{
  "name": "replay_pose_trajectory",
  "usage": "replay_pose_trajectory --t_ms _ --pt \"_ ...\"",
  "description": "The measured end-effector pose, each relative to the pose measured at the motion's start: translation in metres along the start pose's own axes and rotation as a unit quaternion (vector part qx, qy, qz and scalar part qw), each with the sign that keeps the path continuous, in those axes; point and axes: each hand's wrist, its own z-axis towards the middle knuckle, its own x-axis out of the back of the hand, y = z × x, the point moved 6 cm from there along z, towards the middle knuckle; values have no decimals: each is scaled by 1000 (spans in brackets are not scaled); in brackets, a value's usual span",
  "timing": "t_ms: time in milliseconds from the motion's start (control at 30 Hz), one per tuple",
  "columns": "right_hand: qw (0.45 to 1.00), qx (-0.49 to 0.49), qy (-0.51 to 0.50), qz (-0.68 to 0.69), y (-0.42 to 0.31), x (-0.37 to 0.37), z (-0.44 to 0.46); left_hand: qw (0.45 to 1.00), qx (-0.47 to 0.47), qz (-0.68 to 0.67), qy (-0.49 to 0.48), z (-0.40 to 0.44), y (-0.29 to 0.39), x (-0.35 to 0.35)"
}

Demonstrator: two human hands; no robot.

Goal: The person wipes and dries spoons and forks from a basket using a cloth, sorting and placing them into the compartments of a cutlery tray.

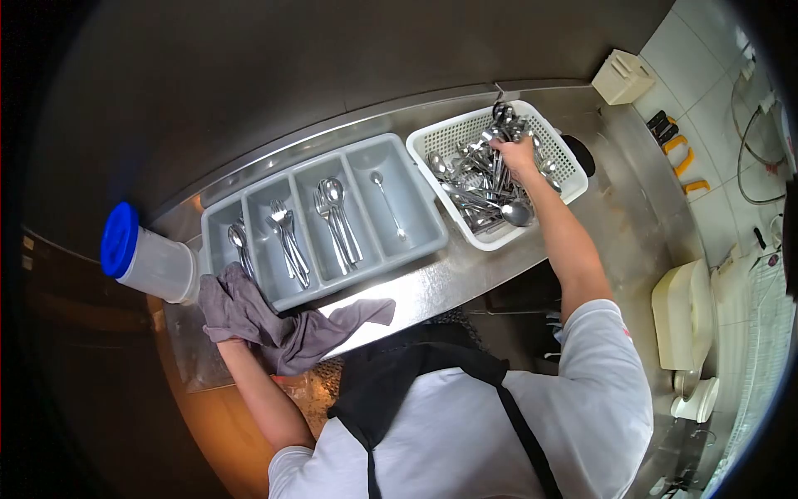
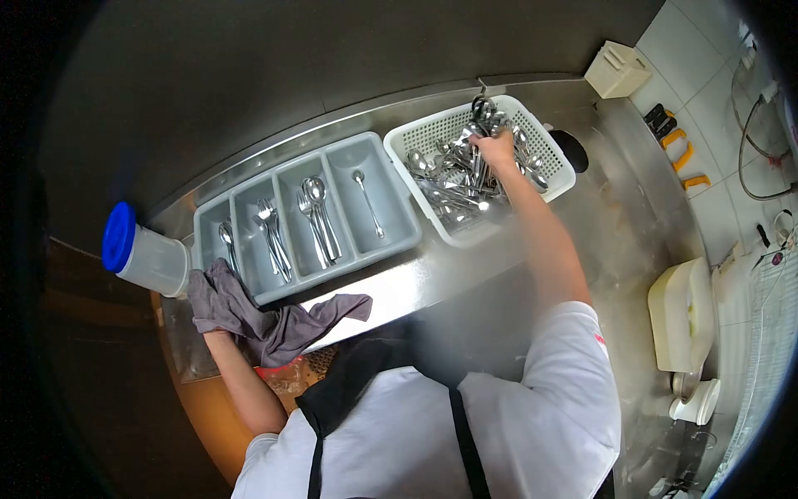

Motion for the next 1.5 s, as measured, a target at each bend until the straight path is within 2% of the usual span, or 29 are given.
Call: replay_pose_trajectory --t_ms 33,100,167,233,300,333,367,400,467,533,567,633,700,767,800,833,867,900,933,967,1000,1100,1167,1200,1300,1333,1400,1433,1500 --pt "994 21 -18 -103 0 -6 8 1000 -2 0 8 -1 2 2" --pt "943 75 46 -322 -28 -12 10 998 7 -59 7 1 -8 -2" --pt "954 95 63 -276 -55 -15 12 998 -6 -67 10 5 -31 -11" --pt "997 70 31 -12 -62 -12 33 999 -21 -39 8 8 -48 -19" --pt "945 73 6 319 -70 -6 35 999 2 -36 -12 7 -25 -11" --pt "929 12 -4 370 -67 -10 33 998 26 -43 -25 3 -16 -9" --pt "908 -51 -18 416 -62 -17 26 991 41 -126 -7 -2 -28 -10" --pt "924 -51 -7 380 -54 -13 19 978 55 -203 9 -6 -50 -9" --pt "948 -27 9 318 -51 -7 24 996 2 -89 5 0 -37 4" --pt "931 34 43 362 -65 -2 0 999 -38 -32 2 -13 -20 6" --pt "921 40 49 385 -54 0 -8 997 -59 -41 -20 -21 -8 1" --pt "940 33 -1 339 -42 2 -5 989 -106 -67 -77 -32 21 -14" --pt "960 7 64 272 -49 10 -32 973 -145 -109 -143 -42 50 -32" --pt "934 38 32 355 -74 2 -76 949 -183 -153 -205 -48 82 -51" --pt "946 43 15 320 -83 -2 -99 938 -201 -172 -225 -49 96 -62" --pt "965 -34 -10 261 -100 -6 -134 926 -218 -193 -241 -50 113 -75" --pt "964 6 -43 263 -96 -14 -152 917 -231 -214 -245 -50 129 -87" --pt "980 -33 -58 187 -104 -22 -183 910 -240 -236 -243 -51 144 -98" --pt "975 -116 -82 172 -113 -34 -217 905 -248 -254 -235 -51 157 -108" --pt "976 -89 -113 161 -122 -48 -241 899 -260 -267 -229 -53 168 -115" --pt "977 -107 -136 129 -114 -60 -262 891 -278 -278 -226 -55 178 -117" --pt "922 -117 -291 229 -83 -107 -303 846 -375 -278 -257 -61 195 -97" --pt "919 -138 -316 190 -57 -119 -319 841 -428 -207 -256 -65 196 -76" --pt "884 -117 -335 304 -84 -126 -331 836 -453 -174 -256 -67 195 -66" --pt "892 -142 -356 240 -51 -133 -346 816 -513 -58 -258 -84 178 -60" --pt "875 -187 -356 270 -54 -136 -354 809 -528 -6 -260 -91 165 -67" --pt "894 -197 -317 249 -62 -138 -367 813 -513 6 -274 -103 144 -75" --pt "902 -200 -299 238 -65 -139 -371 830 -484 -34 -273 -104 139 -73" --pt "882 -189 -321 288 -68 -147 -376 854 -429 -112 -272 -107 132 -66"
